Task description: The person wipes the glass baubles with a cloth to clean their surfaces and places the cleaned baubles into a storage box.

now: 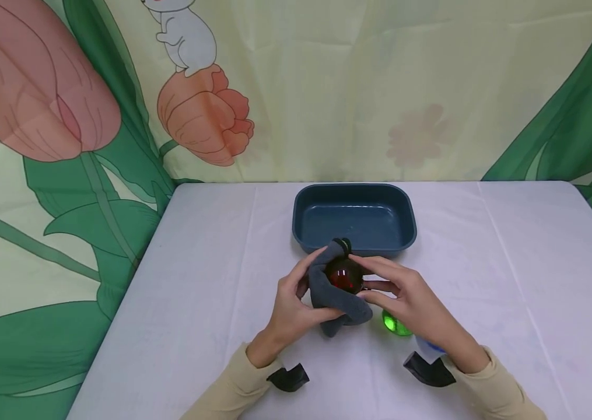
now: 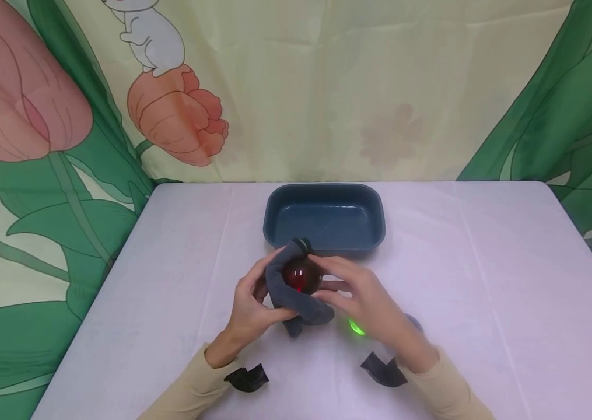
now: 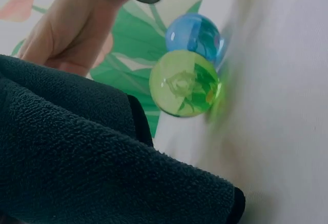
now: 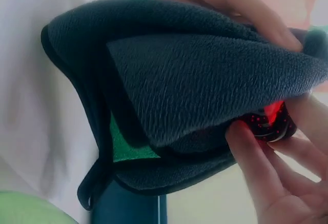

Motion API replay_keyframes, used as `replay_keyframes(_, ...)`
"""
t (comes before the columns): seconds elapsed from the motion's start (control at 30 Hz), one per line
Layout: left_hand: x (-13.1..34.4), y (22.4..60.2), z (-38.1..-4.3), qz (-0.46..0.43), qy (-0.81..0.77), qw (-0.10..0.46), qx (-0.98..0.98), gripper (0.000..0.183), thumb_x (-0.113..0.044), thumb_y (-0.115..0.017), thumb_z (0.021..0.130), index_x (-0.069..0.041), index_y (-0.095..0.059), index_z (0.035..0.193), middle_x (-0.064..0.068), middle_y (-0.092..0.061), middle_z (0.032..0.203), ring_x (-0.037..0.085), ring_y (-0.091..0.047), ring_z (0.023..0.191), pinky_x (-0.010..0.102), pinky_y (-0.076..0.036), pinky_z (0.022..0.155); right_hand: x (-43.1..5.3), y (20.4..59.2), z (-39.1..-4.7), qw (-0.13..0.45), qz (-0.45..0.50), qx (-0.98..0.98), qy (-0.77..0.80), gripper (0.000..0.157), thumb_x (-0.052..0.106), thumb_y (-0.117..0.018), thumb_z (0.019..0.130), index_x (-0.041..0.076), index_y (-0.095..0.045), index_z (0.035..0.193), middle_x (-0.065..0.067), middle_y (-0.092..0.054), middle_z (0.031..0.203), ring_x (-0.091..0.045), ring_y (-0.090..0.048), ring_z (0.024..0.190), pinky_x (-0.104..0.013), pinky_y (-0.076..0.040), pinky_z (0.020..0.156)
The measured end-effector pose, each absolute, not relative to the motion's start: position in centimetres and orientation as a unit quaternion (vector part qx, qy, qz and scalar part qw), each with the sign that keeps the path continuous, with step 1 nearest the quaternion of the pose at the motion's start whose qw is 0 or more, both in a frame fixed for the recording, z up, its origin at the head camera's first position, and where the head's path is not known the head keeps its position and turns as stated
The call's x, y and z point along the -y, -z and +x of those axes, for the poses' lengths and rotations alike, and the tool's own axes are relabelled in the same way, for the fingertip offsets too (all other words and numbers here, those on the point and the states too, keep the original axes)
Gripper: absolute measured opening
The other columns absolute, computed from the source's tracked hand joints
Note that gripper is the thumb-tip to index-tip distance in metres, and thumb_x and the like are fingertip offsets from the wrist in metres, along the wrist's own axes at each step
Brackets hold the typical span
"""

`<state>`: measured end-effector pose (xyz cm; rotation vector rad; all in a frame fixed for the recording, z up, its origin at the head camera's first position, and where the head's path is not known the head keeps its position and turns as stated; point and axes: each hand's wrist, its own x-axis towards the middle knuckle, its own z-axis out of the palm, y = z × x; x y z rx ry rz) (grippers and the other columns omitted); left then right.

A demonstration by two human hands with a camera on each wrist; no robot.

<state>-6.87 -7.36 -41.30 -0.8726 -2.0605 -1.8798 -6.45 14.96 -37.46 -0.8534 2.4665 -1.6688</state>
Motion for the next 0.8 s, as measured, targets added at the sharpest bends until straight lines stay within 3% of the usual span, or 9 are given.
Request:
replay_keyframes(0.2,7.41,41.67,-7.01,-0.297,0.655,0.115,0.685,0.086,0.013,-0.084,0.065,0.002,-0.047,0.142,0.022,-0.06,0.134,0.027,-0.064,0.116,0.039,-0.054,0.096,-15.51,36.98,-6.37,0.008,-0.312,-0.827,0.467,0.064,0.005,-0.074,0.088,0.012,-0.048,0.146,-0.007,-0.055,0.139,-0.02,-0.062,0.117,-0.033,-0.058,0.09)
replay_keyframes(0.33,7.34,41.57,-7.1,-0.302,0.66,0.116,0.679,0.086,0.013,-0.083,0.066,0.002,-0.046,0.143,0.023,-0.06,0.132,0.025,-0.065,0.114,0.039,-0.055,0.095,-15.72,36.69,-6.38,-0.043,-0.333,-0.837,0.433,0.073,0.002,-0.081,0.08,0.015,-0.051,0.145,-0.003,-0.055,0.138,-0.018,-0.062,0.118,-0.022,-0.054,0.093)
replay_keyframes(0.4,7.27,41.44,-7.15,-0.301,0.664,0.115,0.675,0.086,0.013,-0.083,0.066,0.002,-0.045,0.143,0.023,-0.059,0.132,0.026,-0.066,0.112,0.039,-0.056,0.095,-15.75,36.71,-6.43,-0.069,-0.342,-0.84,0.415,0.07,0.011,-0.081,0.081,0.016,-0.052,0.144,-0.002,-0.055,0.138,-0.016,-0.061,0.12,-0.017,-0.05,0.096)
replay_keyframes(0.5,7.18,41.29,-7.14,-0.302,0.667,0.115,0.671,0.086,0.015,-0.082,0.066,0.004,-0.045,0.143,0.024,-0.059,0.131,0.027,-0.066,0.111,0.039,-0.056,0.094,-15.71,36.9,-6.57,-0.105,-0.359,-0.839,0.395,0.058,0.033,-0.07,0.088,0.015,-0.056,0.141,-0.003,-0.056,0.139,-0.016,-0.058,0.123,-0.012,-0.045,0.1)
replay_keyframes(0.6,7.08,41.27,-7.01,-0.3,0.67,0.11,0.67,0.086,0.015,-0.081,0.066,0.004,-0.045,0.143,0.025,-0.058,0.133,0.027,-0.066,0.112,0.039,-0.055,0.095,-15.52,37.24,-6.78,-0.129,-0.38,-0.824,0.4,0.057,0.046,-0.055,0.094,0.011,-0.059,0.138,-0.007,-0.057,0.138,-0.017,-0.056,0.124,-0.013,-0.043,0.102)
replay_keyframes(0.8,7.0,41.51,-6.72,-0.298,0.671,0.107,0.67,0.086,0.014,-0.081,0.068,0.004,-0.044,0.144,0.025,-0.056,0.135,0.027,-0.063,0.118,0.039,-0.054,0.098,-15.25,37.58,-6.85,-0.148,-0.397,-0.811,0.405,0.054,0.047,-0.052,0.096,0.01,-0.063,0.134,-0.008,-0.06,0.135,-0.015,-0.055,0.124,-0.013,-0.044,0.102)
